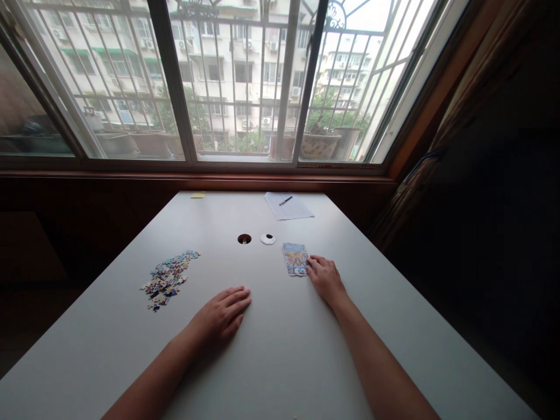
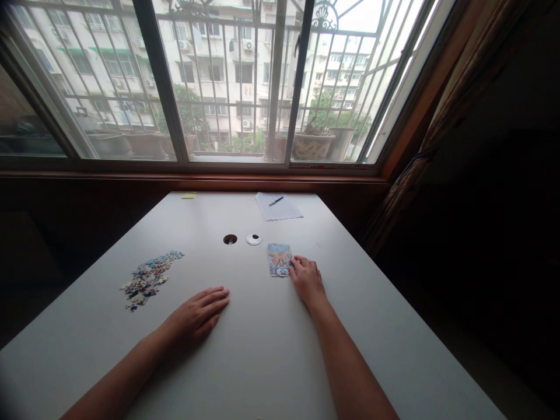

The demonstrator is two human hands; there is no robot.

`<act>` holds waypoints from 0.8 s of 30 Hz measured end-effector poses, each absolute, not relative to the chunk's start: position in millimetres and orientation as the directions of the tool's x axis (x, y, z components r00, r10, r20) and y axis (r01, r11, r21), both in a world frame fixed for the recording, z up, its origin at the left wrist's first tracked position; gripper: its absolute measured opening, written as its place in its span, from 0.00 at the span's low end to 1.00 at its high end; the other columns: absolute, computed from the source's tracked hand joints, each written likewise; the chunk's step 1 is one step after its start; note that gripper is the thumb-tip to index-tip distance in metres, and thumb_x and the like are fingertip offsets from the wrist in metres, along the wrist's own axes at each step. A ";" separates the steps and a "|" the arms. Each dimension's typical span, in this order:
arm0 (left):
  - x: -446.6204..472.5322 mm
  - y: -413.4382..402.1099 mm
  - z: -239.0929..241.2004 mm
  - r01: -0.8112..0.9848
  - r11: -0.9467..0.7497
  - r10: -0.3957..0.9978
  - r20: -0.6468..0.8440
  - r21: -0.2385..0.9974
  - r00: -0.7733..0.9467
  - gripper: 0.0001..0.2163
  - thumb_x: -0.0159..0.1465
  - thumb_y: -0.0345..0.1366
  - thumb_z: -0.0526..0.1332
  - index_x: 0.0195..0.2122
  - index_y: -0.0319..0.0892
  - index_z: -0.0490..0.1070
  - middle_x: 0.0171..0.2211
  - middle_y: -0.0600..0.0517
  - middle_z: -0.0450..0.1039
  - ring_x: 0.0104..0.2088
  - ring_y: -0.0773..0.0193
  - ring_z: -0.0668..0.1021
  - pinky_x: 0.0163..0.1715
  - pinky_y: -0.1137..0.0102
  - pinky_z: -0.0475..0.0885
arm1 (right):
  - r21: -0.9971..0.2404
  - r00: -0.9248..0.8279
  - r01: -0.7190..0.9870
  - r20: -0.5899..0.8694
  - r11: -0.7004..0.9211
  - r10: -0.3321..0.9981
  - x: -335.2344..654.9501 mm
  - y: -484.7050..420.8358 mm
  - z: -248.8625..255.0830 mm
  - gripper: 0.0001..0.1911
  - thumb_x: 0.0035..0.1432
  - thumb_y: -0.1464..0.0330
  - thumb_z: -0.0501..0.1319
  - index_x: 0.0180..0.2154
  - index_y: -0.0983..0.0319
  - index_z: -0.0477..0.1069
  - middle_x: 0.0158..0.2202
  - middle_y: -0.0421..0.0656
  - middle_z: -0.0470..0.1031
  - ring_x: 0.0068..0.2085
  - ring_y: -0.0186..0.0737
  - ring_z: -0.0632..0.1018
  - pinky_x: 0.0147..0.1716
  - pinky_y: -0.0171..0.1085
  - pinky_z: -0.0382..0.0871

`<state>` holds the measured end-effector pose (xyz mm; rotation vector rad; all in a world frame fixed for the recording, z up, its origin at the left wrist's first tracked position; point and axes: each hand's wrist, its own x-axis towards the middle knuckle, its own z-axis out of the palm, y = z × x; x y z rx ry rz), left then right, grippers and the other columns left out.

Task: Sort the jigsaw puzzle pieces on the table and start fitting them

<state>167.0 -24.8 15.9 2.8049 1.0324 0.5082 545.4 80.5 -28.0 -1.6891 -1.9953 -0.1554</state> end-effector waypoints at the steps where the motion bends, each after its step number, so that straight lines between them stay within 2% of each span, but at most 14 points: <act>1: 167.0 -24.8 16.0 0.609 -0.763 0.647 0.273 0.217 0.712 0.22 0.69 0.31 0.54 0.64 0.45 0.64 0.66 0.49 0.63 0.67 0.54 0.64 0.66 0.54 0.64 | -0.237 -0.090 0.947 0.451 0.216 0.888 545.5 80.6 -28.0 0.16 0.66 0.63 0.58 0.53 0.55 0.77 0.56 0.46 0.75 0.52 0.52 0.72 0.53 0.47 0.67; 12: 166.5 -24.5 15.5 0.610 -0.767 0.641 0.268 0.199 0.719 0.22 0.69 0.31 0.54 0.65 0.45 0.63 0.66 0.48 0.63 0.67 0.53 0.64 0.66 0.53 0.64 | -0.240 -0.066 0.953 0.424 0.183 0.903 546.7 81.7 -28.5 0.17 0.67 0.63 0.56 0.54 0.56 0.76 0.56 0.46 0.74 0.54 0.49 0.72 0.55 0.44 0.65; 24: 167.3 -25.3 17.7 0.611 -0.766 0.643 0.277 0.202 0.714 0.22 0.68 0.31 0.54 0.64 0.44 0.65 0.65 0.47 0.64 0.67 0.54 0.65 0.66 0.54 0.64 | -0.270 -0.028 0.949 0.445 0.164 0.895 546.6 81.7 -30.0 0.16 0.67 0.64 0.56 0.52 0.56 0.77 0.56 0.46 0.75 0.53 0.51 0.71 0.55 0.47 0.65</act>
